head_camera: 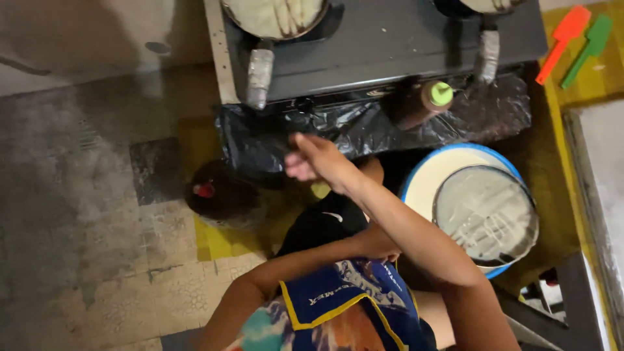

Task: Dipping pans into batter and placing them on a stove to cook crepes

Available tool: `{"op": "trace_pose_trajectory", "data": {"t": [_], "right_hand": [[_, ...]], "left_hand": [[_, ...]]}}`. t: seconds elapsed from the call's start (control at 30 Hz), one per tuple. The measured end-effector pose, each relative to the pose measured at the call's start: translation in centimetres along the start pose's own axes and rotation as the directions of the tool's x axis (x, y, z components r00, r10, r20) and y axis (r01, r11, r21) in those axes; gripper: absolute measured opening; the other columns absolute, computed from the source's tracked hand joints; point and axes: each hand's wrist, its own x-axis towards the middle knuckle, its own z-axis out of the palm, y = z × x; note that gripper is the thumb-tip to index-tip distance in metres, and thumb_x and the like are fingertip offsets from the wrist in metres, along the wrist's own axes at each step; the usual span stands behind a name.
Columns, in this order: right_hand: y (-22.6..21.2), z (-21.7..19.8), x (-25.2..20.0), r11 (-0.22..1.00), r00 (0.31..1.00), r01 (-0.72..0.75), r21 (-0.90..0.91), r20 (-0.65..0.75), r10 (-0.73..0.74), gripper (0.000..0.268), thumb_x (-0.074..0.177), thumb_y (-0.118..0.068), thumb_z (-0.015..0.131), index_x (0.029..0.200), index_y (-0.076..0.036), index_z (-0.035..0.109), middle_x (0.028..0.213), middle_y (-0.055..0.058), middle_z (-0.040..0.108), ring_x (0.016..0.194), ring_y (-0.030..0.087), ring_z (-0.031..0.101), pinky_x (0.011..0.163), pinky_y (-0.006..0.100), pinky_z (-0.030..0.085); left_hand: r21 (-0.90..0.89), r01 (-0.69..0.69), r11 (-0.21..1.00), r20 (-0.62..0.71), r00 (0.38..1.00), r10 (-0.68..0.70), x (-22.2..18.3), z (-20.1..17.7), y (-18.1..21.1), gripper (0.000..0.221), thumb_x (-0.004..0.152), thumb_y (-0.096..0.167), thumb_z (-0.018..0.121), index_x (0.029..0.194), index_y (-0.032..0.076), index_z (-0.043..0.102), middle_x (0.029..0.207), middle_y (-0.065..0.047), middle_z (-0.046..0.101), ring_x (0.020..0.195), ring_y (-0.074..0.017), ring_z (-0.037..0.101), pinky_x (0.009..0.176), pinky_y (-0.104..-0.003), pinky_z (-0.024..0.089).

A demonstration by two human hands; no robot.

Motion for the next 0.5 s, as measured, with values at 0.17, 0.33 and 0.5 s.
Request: {"op": "trace_pose_trajectory", "data": {"t": [0.17,0.33,0.5], "right_hand": [[-3.3,3.5,6.2,0.987,0.998,0.043,0.157,-0.044,-0.037,0.074,0.101,-0.050,0.055,0.151,0.001,0.037,0.120,0.027,0.070,0.097,0.030,0.078,0.077,0.035,0.066],[-4.3,4.0,7.0,0.981,0.997,0.041,0.187,-0.069,-0.029,0.074,0.099,-0.052,0.058,0.151,-0.003,0.041,0.122,0.026,0.069,0.101,0.031,0.077,0.084,0.038,0.065],[-4.0,4.3,7.3,0.978,0.997,0.050,0.202,-0.068,-0.037,0.072,0.098,-0.052,0.062,0.149,-0.004,0.044,0.123,0.026,0.068,0.104,0.032,0.076,0.088,0.040,0.064]], "left_hand": [[-0.199,-0.230,0.953,-0.077,0.973,0.219,-1.1,0.1,-2.1,0.055,0.064,0.055,0.072,0.104,0.019,0.079,0.087,0.008,0.077,0.091,-0.0242,0.077,0.104,-0.060,0.050],[-0.423,-0.576,0.700,-0.279,0.817,0.504,-2.4,0.3,-2.2,0.048,0.074,0.047,0.063,0.103,0.013,0.080,0.090,0.002,0.078,0.091,-0.0265,0.077,0.101,-0.056,0.051],[-0.497,-0.769,0.403,-0.472,0.629,0.617,-2.0,-0.7,-3.3,0.046,0.082,0.042,0.056,0.102,0.008,0.081,0.092,-0.003,0.079,0.092,-0.0281,0.077,0.098,-0.053,0.052]]}}
